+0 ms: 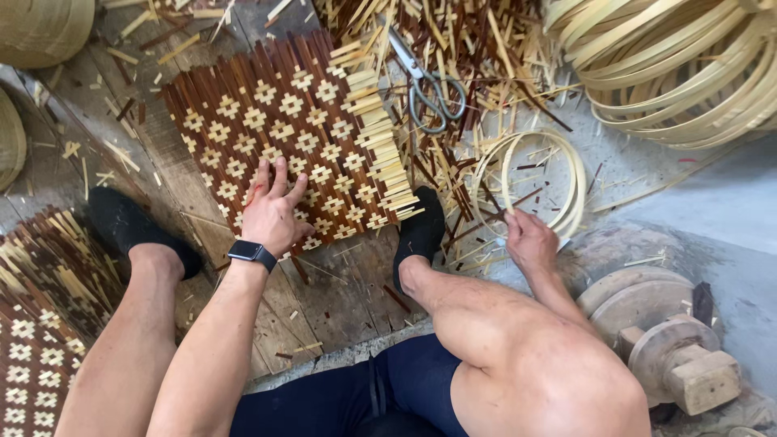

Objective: The person weaves bamboo strips into circular baskets using a pre-woven patterned mat and circular frames. They trim excess strips with shears, flip the basket to check the underside, and stack finished units.

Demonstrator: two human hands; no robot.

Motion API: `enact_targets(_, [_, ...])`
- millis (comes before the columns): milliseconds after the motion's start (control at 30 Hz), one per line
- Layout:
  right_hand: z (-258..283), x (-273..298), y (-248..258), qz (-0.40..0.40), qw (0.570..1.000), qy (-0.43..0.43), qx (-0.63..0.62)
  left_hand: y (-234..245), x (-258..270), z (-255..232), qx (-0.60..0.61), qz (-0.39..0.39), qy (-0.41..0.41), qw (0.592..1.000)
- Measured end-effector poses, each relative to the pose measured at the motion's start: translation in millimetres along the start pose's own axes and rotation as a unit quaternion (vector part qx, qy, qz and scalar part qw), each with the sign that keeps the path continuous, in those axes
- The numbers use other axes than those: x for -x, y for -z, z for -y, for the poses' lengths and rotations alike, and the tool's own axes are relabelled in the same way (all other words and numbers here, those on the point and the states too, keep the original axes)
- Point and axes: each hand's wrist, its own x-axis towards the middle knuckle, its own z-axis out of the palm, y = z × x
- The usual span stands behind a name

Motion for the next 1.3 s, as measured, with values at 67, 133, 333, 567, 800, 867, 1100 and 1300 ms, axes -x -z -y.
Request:
enact_targets(67, [7.8, -5.5, 40.2, -0.091, 0.991, 0.088, 0.035, 10.5, -0.8, -3.8, 0.014, 0.004, 0.001, 1.0])
enact_targets(133, [19.4, -19.1, 90.3, -0.081, 0.989, 0.111, 0.05, 28.5, -4.2, -8.8, 0.041, 0.011, 0.01, 0.999])
enact_targets(333, [101.7, -67.4, 229.6, 0.027, 0.97, 0.131, -0.204, 102.7, -15.8, -88.8, 0.26, -0.275, -0.196, 0.905])
enact_targets(567, [231.2, -94.0, 262.2, 0.1, 0.927, 0.277, -0.232, 167.9, 36.6, -111.2, 0.762, -0.028, -0.043, 0.645])
enact_targets(800, [343.4, -60.7, 236.1, -0.072, 0.768, 0.635, -0.046, 160.6, 81.3, -93.1, 0.817, 0.012, 0.005, 0.577])
enact_targets(867, [360.3, -52.5, 228.8, -0.061, 0.743, 0.665, -0.034, 163.0, 86.9, -78.5, 0.804, 0.052, 0.038, 0.591])
enact_targets(1100, [398.7, -12.6, 214.6, -0.132, 0.679, 0.722, -0.002, 173.1, 89.3, -85.6, 0.818, 0.06, 0.005, 0.573])
enact_targets(1300, [398.8, -9.7, 187.1, -0.129, 0.716, 0.686, -0.004, 157.7, 89.2, -78.2, 0.839, 0.045, 0.069, 0.538])
